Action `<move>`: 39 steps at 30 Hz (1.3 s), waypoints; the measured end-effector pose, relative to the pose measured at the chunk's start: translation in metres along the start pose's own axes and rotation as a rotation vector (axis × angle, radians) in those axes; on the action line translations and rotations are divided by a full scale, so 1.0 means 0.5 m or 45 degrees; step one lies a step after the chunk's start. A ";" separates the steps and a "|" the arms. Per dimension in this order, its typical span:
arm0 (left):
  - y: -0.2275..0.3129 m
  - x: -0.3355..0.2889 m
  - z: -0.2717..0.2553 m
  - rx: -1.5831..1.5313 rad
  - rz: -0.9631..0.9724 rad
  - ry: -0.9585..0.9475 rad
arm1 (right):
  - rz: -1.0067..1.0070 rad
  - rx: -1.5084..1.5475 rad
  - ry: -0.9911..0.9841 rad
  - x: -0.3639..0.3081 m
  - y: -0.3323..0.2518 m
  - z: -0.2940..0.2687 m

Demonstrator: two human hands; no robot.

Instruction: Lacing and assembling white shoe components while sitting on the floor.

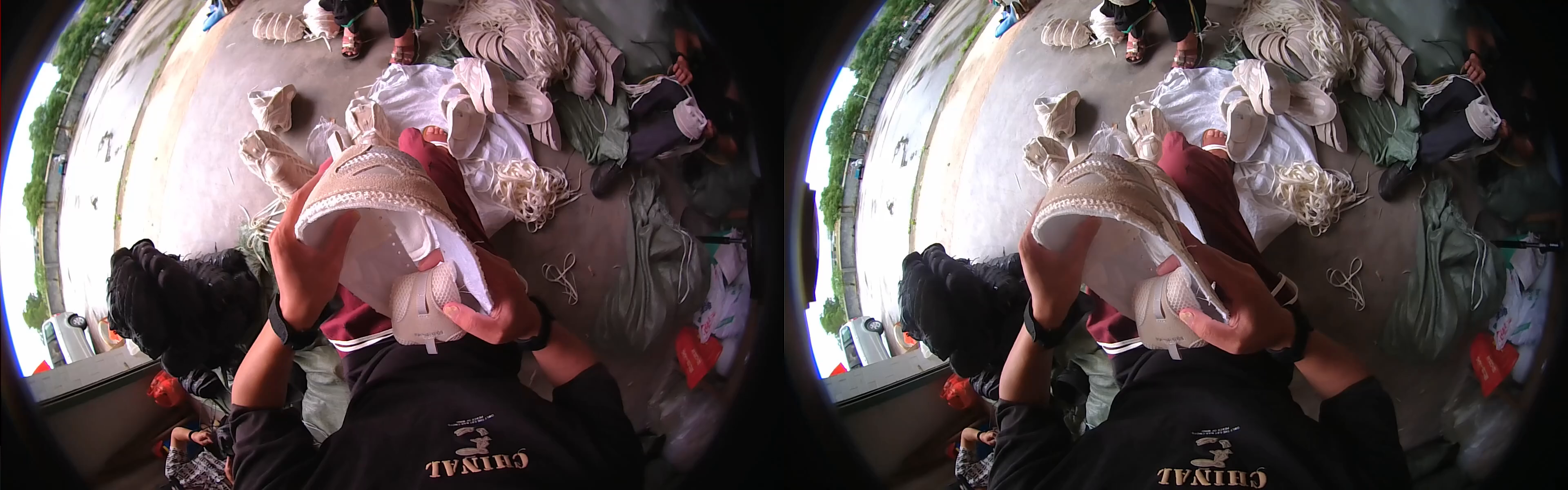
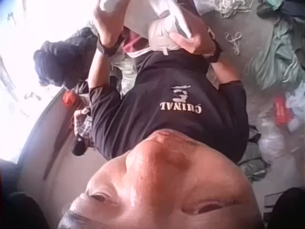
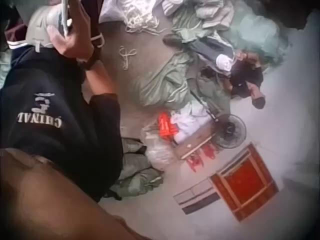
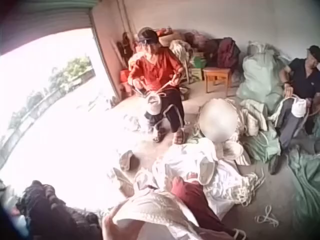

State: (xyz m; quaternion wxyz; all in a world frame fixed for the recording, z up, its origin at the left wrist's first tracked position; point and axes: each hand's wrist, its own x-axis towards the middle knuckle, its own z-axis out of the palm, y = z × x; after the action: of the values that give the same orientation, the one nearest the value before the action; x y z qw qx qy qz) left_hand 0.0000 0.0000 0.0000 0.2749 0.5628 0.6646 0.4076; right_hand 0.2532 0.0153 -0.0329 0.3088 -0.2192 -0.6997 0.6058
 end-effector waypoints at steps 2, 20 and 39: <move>0.000 0.011 -0.003 -0.063 -0.066 0.037 | -0.102 -0.033 0.062 0.012 0.000 0.000; -0.010 -0.017 -0.045 -0.447 0.263 -0.310 | 0.270 0.510 0.321 -0.045 0.081 0.007; -0.057 -0.025 -0.063 -0.627 0.070 -0.258 | 0.182 0.458 0.695 -0.026 0.101 0.065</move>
State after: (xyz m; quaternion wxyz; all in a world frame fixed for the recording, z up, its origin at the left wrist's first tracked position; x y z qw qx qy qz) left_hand -0.0381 -0.0206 -0.0092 0.4574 0.5347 0.4990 0.5058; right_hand 0.2367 -0.0082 -0.0870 0.4753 -0.3638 -0.4559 0.6588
